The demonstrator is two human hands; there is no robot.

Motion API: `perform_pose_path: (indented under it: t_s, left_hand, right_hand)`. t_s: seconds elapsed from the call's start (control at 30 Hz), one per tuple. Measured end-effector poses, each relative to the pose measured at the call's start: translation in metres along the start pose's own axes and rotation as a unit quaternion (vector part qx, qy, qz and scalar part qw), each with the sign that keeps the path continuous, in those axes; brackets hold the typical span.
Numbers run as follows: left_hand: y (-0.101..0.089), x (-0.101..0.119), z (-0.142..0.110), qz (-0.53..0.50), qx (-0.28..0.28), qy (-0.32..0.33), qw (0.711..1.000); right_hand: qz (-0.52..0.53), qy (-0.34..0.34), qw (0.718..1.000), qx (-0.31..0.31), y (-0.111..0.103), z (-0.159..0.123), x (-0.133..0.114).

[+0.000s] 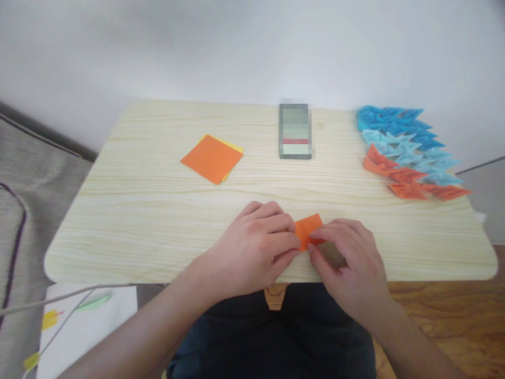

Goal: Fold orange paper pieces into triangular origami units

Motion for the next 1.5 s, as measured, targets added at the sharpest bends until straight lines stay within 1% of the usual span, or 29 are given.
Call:
perform_pose_path:
  t_s: [0.13, 0.27, 0.43, 0.63, 0.8, 0.97, 1.2, 1.5]
  left_hand:
    - [-0.002, -0.002, 0.001, -0.002, 0.014, -0.017, 1.000]
    - [0.002, -0.007, 0.001, -0.002, 0.003, -0.046, 0.999]
    - [0.006, -0.014, 0.001, -0.002, -0.005, -0.097, 0.995]
    - [0.005, -0.021, 0.001, -0.008, 0.011, -0.143, 0.990]
    - [0.006, -0.022, 0.002, 0.000, 0.006, -0.153, 0.988]
    - [0.007, -0.023, 0.003, 0.009, -0.002, -0.157, 0.987]
    - [0.006, -0.023, 0.003, 0.016, 0.011, -0.161, 0.987]
    - [0.007, -0.025, 0.004, 0.015, 0.003, -0.167, 0.986]
  right_hand:
    - [0.013, -0.007, 1.000, -0.011, -0.001, -0.002, -0.001]
    - [0.016, -0.012, 1.000, -0.009, -0.002, -0.004, -0.002]
    - [0.015, 0.004, 1.000, 0.000, -0.002, -0.005, -0.001]
    - [0.012, 0.018, 1.000, 0.005, -0.002, -0.004, -0.001]
    - [0.015, 0.030, 0.999, 0.003, -0.001, -0.004, -0.004]
    - [0.019, 0.030, 0.999, 0.017, -0.003, -0.004, -0.004]
    - [0.020, 0.045, 0.998, 0.035, -0.002, -0.003, -0.006]
    - [0.018, 0.048, 0.998, 0.034, -0.002, -0.003, -0.006]
Point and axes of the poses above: each hand's wrist, its own z-axis towards the middle knuckle, its own y-axis out of the palm, x = y × z, the point moved 9 cm from there along z, towards the middle knuckle, and after that the axes turned 13 degrees about y, right-handed, at the moved point
